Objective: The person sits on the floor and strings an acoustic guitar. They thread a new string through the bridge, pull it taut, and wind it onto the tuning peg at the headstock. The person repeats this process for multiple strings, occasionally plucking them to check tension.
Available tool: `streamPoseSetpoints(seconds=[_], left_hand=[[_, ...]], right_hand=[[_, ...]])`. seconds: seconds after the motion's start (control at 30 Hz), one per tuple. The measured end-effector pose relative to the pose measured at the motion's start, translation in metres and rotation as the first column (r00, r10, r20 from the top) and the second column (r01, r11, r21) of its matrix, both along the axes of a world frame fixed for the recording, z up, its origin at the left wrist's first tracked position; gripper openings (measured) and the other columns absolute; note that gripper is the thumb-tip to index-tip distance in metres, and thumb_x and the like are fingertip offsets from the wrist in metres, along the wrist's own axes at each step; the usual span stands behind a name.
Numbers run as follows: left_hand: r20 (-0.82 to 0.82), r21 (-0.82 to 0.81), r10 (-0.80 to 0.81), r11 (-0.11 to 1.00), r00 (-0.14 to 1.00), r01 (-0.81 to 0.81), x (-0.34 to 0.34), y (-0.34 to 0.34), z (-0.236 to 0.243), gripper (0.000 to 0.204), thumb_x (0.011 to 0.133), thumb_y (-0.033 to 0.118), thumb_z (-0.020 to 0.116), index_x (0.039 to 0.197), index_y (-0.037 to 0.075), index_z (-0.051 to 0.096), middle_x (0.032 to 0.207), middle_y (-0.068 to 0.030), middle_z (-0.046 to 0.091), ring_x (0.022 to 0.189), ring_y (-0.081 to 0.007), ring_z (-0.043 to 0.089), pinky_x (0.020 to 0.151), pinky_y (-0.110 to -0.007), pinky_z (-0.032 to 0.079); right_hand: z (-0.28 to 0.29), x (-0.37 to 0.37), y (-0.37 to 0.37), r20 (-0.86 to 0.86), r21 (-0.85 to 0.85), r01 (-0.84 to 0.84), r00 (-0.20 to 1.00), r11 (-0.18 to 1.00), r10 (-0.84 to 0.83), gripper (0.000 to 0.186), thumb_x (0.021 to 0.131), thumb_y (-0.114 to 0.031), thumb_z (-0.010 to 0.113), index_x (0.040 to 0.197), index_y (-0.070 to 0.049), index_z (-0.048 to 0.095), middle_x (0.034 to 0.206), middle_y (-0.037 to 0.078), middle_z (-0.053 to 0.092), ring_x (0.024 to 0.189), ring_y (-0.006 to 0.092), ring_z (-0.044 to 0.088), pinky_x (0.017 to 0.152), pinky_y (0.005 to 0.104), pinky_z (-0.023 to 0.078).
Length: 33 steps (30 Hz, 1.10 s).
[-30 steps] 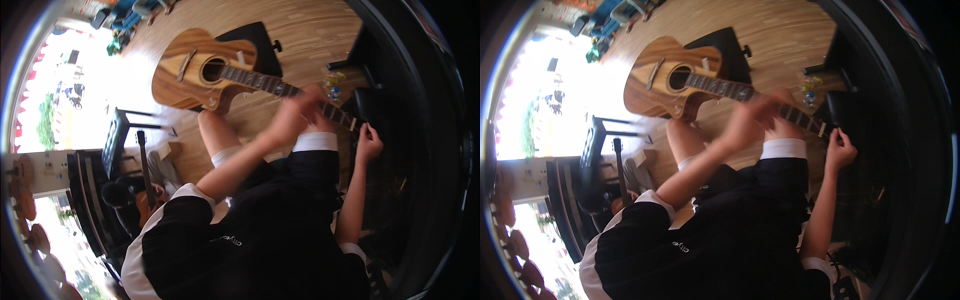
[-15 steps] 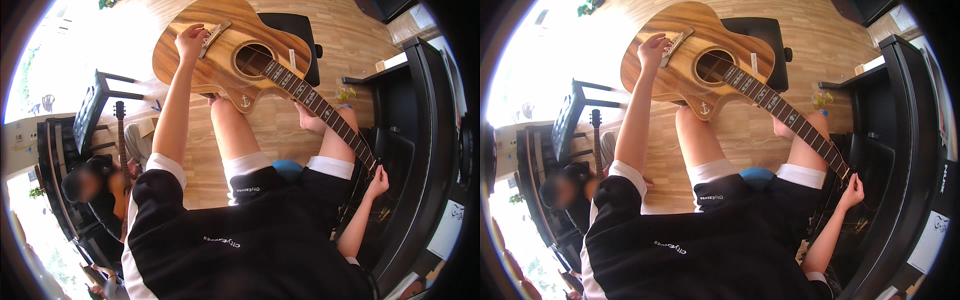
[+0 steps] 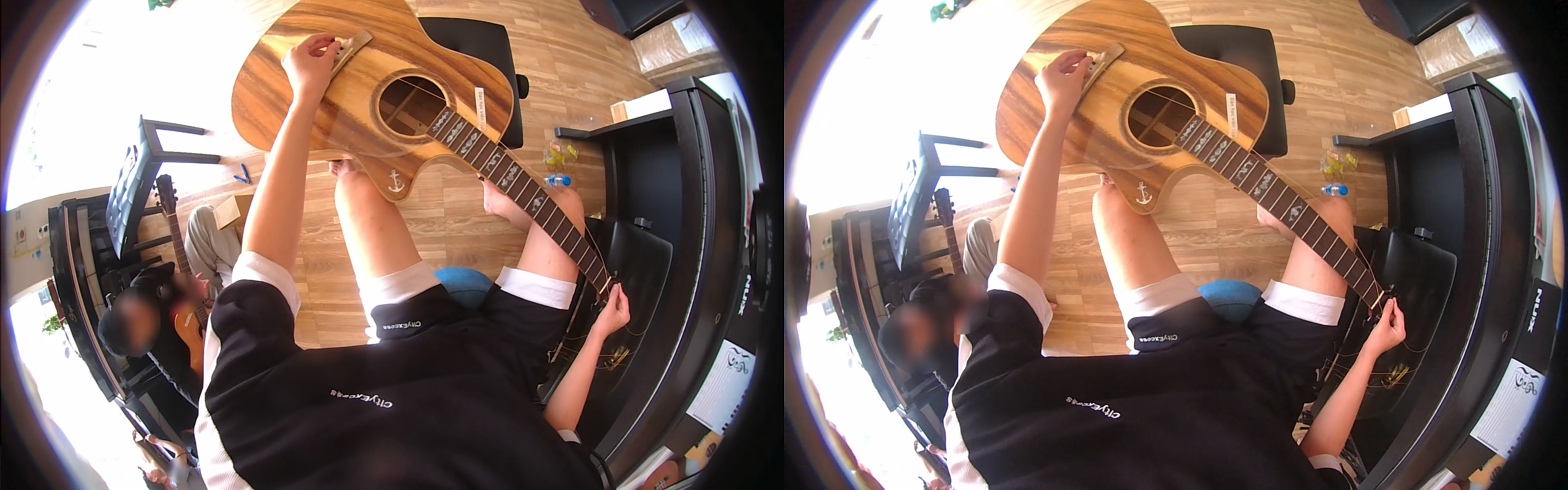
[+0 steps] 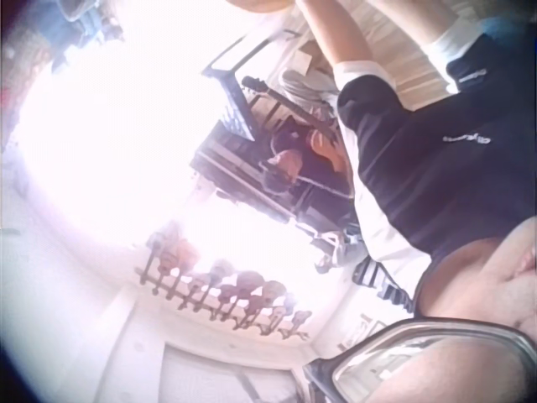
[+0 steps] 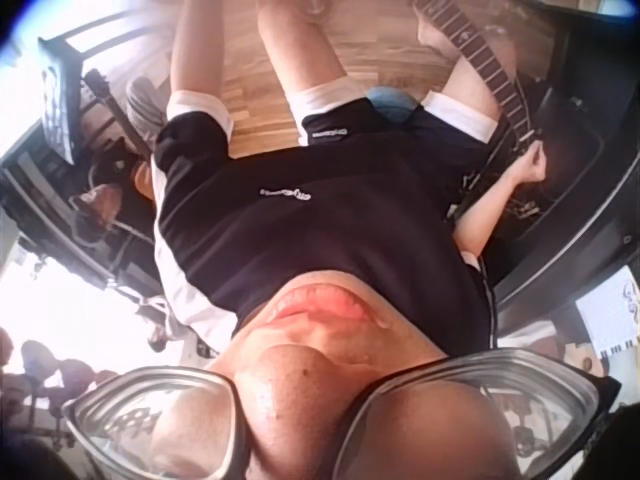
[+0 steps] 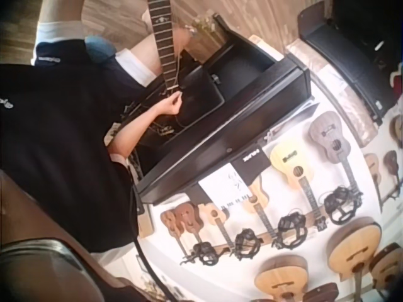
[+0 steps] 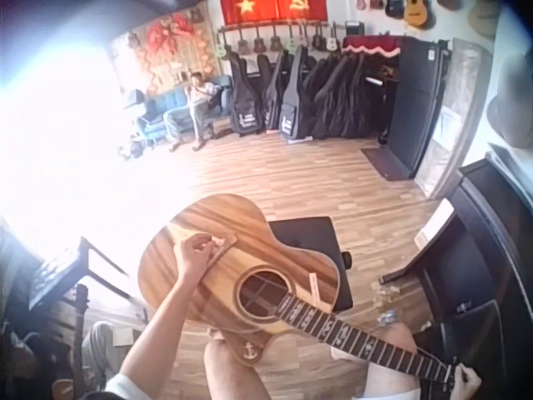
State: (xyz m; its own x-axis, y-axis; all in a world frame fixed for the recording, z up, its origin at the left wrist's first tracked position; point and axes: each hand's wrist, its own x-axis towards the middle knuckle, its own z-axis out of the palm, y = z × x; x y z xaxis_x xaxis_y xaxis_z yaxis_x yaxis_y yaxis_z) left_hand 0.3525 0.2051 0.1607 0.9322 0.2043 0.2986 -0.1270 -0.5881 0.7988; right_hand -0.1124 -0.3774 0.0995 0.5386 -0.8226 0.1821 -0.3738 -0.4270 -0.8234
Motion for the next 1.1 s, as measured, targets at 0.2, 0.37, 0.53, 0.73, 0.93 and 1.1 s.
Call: streamPoseSetpoints(seconds=[0.2,0.37,0.53,0.73,0.93,1.1], left_hand=[[0.126,0.161,-0.053,0.986,0.991,0.032,-0.003,-0.003,-0.001,0.018,0.083,0.019,0.075,0.096,0.007,0.076,0.075,-0.006,0.073,0.065,-0.0157,0.068,0.069,-0.03,0.054],[0.123,0.265,-0.035,0.964,0.992,0.001,-0.005,-0.005,-0.004,0.019,0.081,0.023,0.076,0.092,0.008,0.076,0.063,-0.006,0.064,0.058,-0.0184,0.061,0.065,-0.033,0.051],[0.131,0.275,-0.029,0.961,0.991,-0.009,-0.01,-0.009,0.001,0.014,0.08,0.017,0.07,0.088,0.007,0.076,0.06,-0.0067,0.06,0.055,-0.0195,0.058,0.062,-0.032,0.05],[0.216,0.307,-0.104,0.951,0.971,0.034,-0.006,-0.008,-0.003,0.011,0.078,0.012,0.068,0.082,0.004,0.075,0.066,-0.0088,0.061,0.056,-0.0209,0.055,0.061,-0.033,0.049],[0.114,0.326,-0.133,0.941,0.985,0.089,0.003,0.005,-0.004,0.011,0.079,0.011,0.069,0.083,0.002,0.074,0.067,-0.0107,0.062,0.057,-0.0244,0.056,0.062,-0.035,0.049],[0.04,0.434,-0.192,0.887,0.981,0.156,0.013,0.006,0.005,0.015,0.079,0.016,0.069,0.085,0.003,0.074,0.068,-0.0157,0.065,0.062,-0.0298,0.062,0.065,-0.038,0.051]], right_hand=[[0.001,-0.003,-0.002,-0.074,0.015,0.013,0.997,1.0,-0.012,0.024,0.094,-0.01,0.069,0.11,0.008,0.07,0.105,0.012,0.073,0.092,0.0131,0.068,0.086,0.0257,0.052],[-0.003,-0.002,-0.002,0.003,0.007,-0.004,1.0,1.0,0.004,0.023,0.093,-0.011,0.07,0.107,0.008,0.071,0.1,0.01,0.074,0.086,0.0099,0.066,0.08,0.0242,0.053],[-0.004,-0.001,-0.002,0.024,0.016,-0.007,1.0,1.0,0.007,0.023,0.092,-0.01,0.071,0.107,0.007,0.072,0.102,0.011,0.074,0.085,0.0102,0.066,0.08,0.0239,0.052],[-0.005,-0.002,-0.003,0.017,0.004,-0.018,1.0,1.0,0.017,0.023,0.092,-0.011,0.071,0.107,0.007,0.072,0.1,0.011,0.074,0.084,0.0101,0.066,0.078,0.0232,0.052],[-0.006,0.001,-0.001,0.018,-0.047,-0.037,0.999,0.998,0.038,0.023,0.092,-0.013,0.072,0.105,0.006,0.073,0.094,0.007,0.074,0.08,0.0084,0.064,0.074,0.0225,0.051],[0.007,0.003,0.011,-0.04,-0.097,-0.001,0.999,0.995,-0.002,0.022,0.091,-0.015,0.072,0.102,0.004,0.074,0.086,0.003,0.073,0.075,0.0065,0.061,0.07,0.0224,0.049]])
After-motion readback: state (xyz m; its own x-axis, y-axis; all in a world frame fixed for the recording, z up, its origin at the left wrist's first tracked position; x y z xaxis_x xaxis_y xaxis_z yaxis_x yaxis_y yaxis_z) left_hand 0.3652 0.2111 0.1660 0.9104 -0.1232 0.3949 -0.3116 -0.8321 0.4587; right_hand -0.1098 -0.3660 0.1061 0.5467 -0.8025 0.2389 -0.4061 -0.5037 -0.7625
